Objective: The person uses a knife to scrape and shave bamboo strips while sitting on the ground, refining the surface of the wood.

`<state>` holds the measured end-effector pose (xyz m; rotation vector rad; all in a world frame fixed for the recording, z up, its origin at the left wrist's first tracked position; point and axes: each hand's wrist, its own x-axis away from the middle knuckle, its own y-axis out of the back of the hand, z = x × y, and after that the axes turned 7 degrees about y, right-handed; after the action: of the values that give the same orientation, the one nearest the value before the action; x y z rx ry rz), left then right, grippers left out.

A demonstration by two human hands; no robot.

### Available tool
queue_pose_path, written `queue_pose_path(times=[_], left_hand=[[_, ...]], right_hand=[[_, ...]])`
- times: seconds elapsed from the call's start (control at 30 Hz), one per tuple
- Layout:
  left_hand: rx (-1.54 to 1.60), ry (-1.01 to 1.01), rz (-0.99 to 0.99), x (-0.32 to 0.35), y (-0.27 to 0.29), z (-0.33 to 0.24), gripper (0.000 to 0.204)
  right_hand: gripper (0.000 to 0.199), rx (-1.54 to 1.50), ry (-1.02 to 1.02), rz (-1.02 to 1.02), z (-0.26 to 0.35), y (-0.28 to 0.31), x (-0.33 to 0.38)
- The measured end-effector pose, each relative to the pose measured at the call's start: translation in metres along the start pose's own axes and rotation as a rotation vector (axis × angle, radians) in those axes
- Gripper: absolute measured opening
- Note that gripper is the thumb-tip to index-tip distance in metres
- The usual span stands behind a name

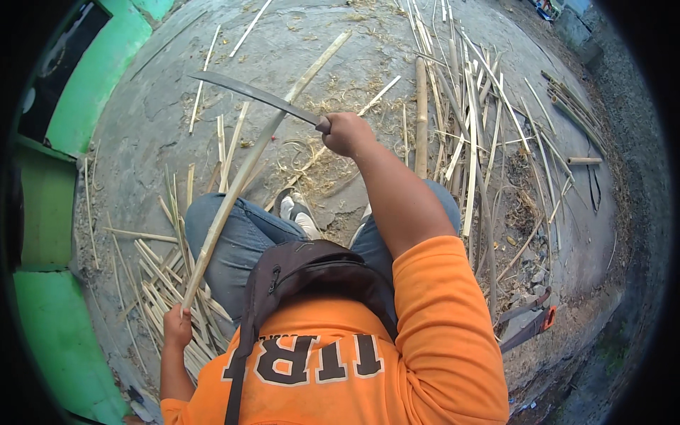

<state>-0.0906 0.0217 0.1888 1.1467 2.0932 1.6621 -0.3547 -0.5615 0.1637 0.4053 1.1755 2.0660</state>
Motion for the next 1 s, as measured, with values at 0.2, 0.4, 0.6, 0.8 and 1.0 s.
queue_pose_path(times=[0.2, 0.4, 0.6, 0.8, 1.0], left_hand=[[0.051, -0.013, -0.02, 0.003, -0.008, -0.01, 0.078], [0.101, -0.045, 0.015, -0.011, -0.015, 0.005, 0.079], [0.135, 0.0, 0.044, -0.007, -0.016, 0.01, 0.079], [0.137, -0.021, 0.055, -0.014, -0.009, 0.008, 0.077], [0.134, -0.037, 0.062, -0.016, -0.004, 0.009, 0.077]], right_hand=[[0.013, 0.066, 0.296, 0.067, 0.041, -0.008, 0.017], [0.025, -0.08, 0.089, -0.197, 0.014, 0.016, 0.0], [0.017, -0.053, 0.141, -0.177, 0.024, -0.005, -0.003], [0.017, 0.249, 0.409, 0.111, 0.069, 0.004, 0.014], [0.017, 0.043, -0.054, -0.159, -0.004, 0.024, -0.017]])
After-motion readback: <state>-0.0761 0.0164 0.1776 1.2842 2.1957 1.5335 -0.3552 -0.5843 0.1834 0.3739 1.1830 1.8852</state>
